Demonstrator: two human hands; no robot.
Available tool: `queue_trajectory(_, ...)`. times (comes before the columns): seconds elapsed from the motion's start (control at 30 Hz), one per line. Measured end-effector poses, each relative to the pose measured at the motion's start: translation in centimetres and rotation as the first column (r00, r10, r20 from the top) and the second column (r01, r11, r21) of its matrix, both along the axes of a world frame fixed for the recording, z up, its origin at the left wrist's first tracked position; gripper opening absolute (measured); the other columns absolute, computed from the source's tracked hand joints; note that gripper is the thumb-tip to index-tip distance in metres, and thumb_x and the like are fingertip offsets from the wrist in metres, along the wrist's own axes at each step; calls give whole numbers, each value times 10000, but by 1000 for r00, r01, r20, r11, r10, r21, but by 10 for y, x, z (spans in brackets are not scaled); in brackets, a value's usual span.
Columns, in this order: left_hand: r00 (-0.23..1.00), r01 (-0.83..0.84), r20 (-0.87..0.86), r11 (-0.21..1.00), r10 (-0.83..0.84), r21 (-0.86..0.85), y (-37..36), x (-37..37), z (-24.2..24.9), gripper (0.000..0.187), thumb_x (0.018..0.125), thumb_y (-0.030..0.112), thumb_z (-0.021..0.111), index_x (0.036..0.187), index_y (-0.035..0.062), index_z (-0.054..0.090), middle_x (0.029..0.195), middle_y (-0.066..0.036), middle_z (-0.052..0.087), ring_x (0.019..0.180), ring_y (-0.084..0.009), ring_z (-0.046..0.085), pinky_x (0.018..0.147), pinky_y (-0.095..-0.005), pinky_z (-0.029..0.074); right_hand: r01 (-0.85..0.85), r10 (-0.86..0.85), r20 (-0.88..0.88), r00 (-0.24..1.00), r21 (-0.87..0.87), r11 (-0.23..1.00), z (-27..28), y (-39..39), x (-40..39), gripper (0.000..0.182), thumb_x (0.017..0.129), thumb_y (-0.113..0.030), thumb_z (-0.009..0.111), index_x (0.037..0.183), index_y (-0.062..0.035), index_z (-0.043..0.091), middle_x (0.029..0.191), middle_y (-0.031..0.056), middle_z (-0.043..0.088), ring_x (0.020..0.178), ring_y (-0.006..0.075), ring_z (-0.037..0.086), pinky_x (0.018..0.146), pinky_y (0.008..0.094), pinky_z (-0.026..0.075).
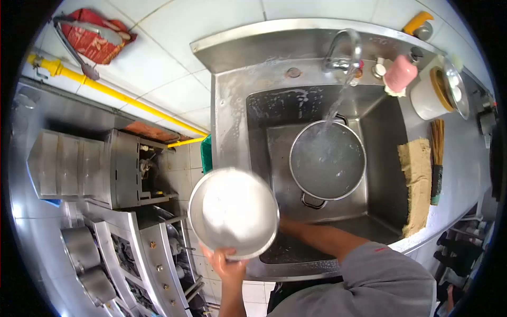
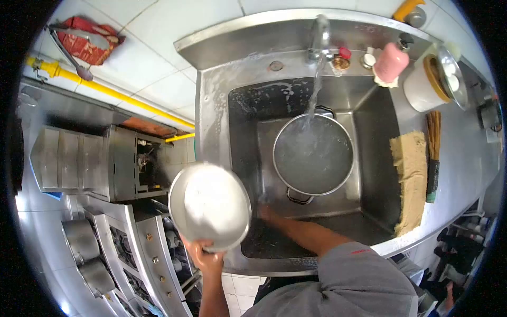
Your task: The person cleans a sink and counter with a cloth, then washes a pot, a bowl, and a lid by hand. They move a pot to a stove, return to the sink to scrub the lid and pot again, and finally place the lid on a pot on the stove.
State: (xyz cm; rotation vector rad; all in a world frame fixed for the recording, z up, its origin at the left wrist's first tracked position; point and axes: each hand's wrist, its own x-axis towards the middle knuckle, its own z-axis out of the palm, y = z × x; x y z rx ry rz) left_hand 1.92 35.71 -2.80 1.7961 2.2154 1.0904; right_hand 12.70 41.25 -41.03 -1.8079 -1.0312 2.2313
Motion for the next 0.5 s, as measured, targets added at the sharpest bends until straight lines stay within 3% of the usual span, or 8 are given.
queue_trajectory(0.03, 999, 33, 18, 999, -34, 10, 20, -4, -1, 556, 527, 344, 939, 799, 94, 523, 1079, -211, 592, 1226, -496, 448, 978, -597, 373, -50, 86, -157, 984, 221, 974, -83, -46, -10, 461, 986, -307, 422, 1286, 26, 528, 1310, 223, 552, 1106, 345, 588, 852, 519, 474)
queue_trajectory(0.1, 999, -21, 43, 1000, 22, -14, 60, -3, -7, 518, 524, 236, 926, 791, 80, 511, 1159, -240, 561, 1237, -478, 451, 1015, -548, 371, 93, -131, -142, 981, -247, 965, 88, -12, 17, 408, 978, -269, 425, 1233, 8, 581, 1290, 221, 562, 1121, 331, 579, 879, 485, 468)
queue_trajectory(0.13, 996, -54, 76, 998, 57, -45, 79, -1, -6, 499, 523, 190, 916, 793, 78, 512, 1200, -244, 537, 1242, -451, 461, 988, -506, 402, -64, 54, -43, 998, -312, 948, 163, 15, 30, 423, 964, -275, 452, 1256, 14, 554, 1299, 214, 555, 1143, 323, 563, 911, 446, 459)
queue_trajectory(0.17, 990, -85, 108, 994, 93, -74, 101, 2, -3, 483, 522, 143, 906, 795, 76, 514, 1241, -247, 514, 1247, -424, 470, 961, -463, 433, -54, 44, -39, 998, -313, 948, 168, 10, 30, 423, 964, -275, 452, 1256, 14, 554, 1299, 214, 555, 1143, 323, 563, 911, 446, 459)
queue_trajectory(0.23, 975, -70, 212, 998, 68, 3, 143, 13, 10, 453, 563, 106, 896, 799, 59, 512, 1274, -224, 487, 1149, -362, 521, 857, -395, 477, -187, 187, -4, 982, -61, 980, 174, -3, 36, 427, 897, -318, 588, 1144, 30, 600, 1105, 179, 617, 971, 268, 587, 813, 440, 465)
queue_trajectory(0.3, 981, 18, 189, 997, -31, 74, 178, 8, 7, 442, 600, 92, 893, 808, 34, 508, 1191, -188, 508, 1014, -298, 535, 771, -346, 485, -171, 175, -112, 978, 43, 984, 223, -4, 64, 473, 869, -329, 608, 1186, 20, 569, 1116, 205, 625, 973, 299, 612, 818, 438, 477)
queue_trajectory(0.4, 972, 5, 233, 999, -14, 42, 219, 10, 13, 452, 631, 142, 898, 810, 10, 505, 1075, -167, 517, 915, -291, 508, 793, -359, 463, -604, 833, -39, 551, 670, 431, 229, -10, 100, 610, 834, -317, 631, 1369, -77, 460, 1241, 230, 600, 1132, 343, 590, 939, 431, 461)
queue_trajectory(0.5, 988, 72, 126, 990, -87, 121, 247, -1, 6, 454, 650, 198, 895, 805, 4, 514, 1007, -159, 522, 922, -299, 513, 832, -364, 436, -684, 856, -106, 507, 555, 474, 256, 15, 177, 632, 836, -334, 636, 1391, -94, 454, 1267, 207, 596, 1152, 340, 577, 982, 421, 439)
